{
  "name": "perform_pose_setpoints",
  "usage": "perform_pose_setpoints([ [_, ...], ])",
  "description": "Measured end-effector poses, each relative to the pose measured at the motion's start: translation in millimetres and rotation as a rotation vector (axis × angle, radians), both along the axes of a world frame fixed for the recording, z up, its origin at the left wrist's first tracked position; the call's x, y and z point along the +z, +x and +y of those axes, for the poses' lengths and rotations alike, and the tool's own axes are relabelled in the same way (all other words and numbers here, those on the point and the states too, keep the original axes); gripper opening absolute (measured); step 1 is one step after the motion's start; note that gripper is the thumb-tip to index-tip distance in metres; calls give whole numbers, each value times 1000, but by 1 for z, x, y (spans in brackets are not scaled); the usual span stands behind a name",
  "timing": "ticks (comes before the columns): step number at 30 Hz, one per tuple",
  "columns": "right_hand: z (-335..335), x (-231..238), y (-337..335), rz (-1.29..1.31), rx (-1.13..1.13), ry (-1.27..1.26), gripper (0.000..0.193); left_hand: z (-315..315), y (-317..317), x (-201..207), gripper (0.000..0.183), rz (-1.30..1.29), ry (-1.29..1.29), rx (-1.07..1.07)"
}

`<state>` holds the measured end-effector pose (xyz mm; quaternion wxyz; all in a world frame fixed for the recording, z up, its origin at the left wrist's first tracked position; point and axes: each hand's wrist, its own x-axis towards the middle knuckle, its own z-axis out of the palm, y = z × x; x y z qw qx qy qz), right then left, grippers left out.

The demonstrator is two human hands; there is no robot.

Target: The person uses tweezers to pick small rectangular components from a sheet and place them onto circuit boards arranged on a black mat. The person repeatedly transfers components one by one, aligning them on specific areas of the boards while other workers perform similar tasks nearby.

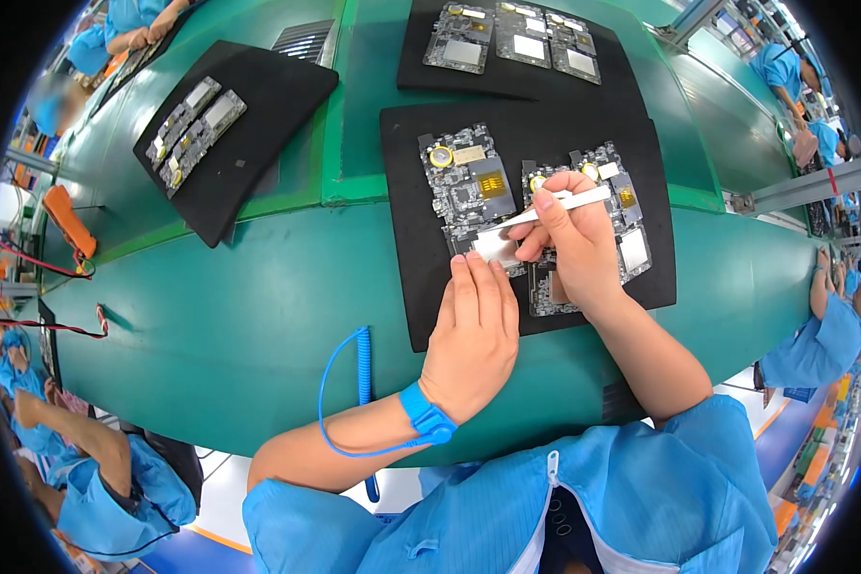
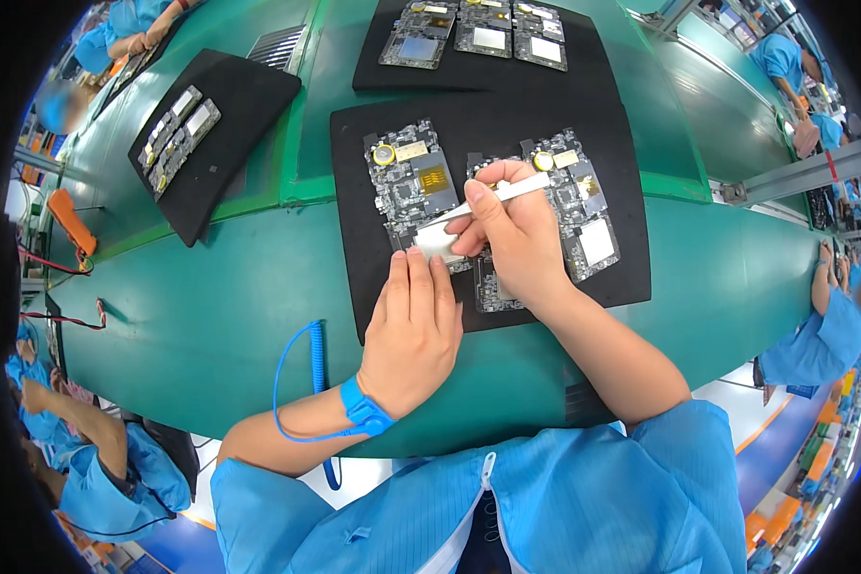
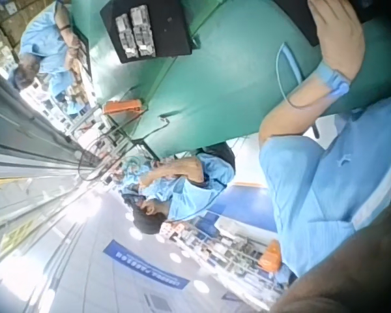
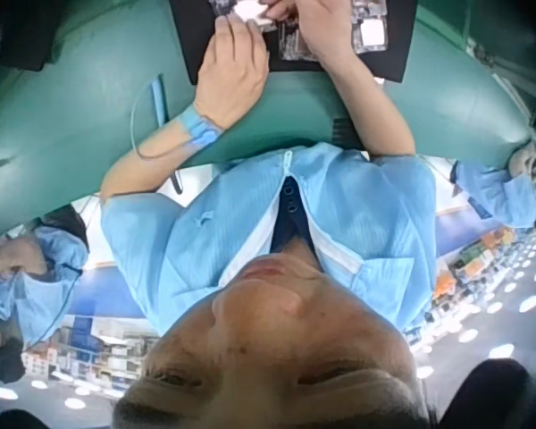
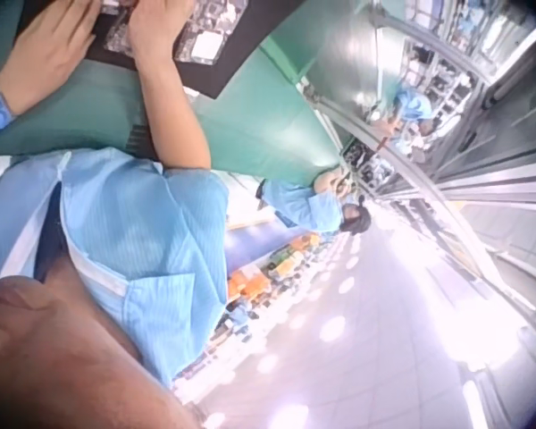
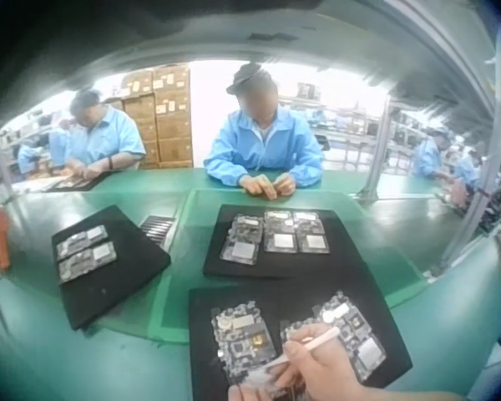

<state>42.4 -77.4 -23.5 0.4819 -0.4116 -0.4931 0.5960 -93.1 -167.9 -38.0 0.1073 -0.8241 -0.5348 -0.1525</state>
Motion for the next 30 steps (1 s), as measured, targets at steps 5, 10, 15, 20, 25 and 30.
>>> perform_pose_setpoints([
  [5,1,-1,-2,-44,-15,16,22,1,0,-1,38,35,24,-6],
  [10,2,-3,-3,-29,-28,34,21,2,-1,-1,38,45,33,-9],
  [15,1,-5,-4,-34,-27,38,21,2,-1,0,38,57,32,-13],
  [20,1,-3,-3,-38,-20,36,20,2,-1,-1,39,41,30,-9],
  [25,1,-2,-2,-72,5,11,18,9,-3,1,42,-208,-53,2],
  [30,-3,-6,-4,-104,-40,98,19,17,-12,11,45,-320,-119,-60],
])
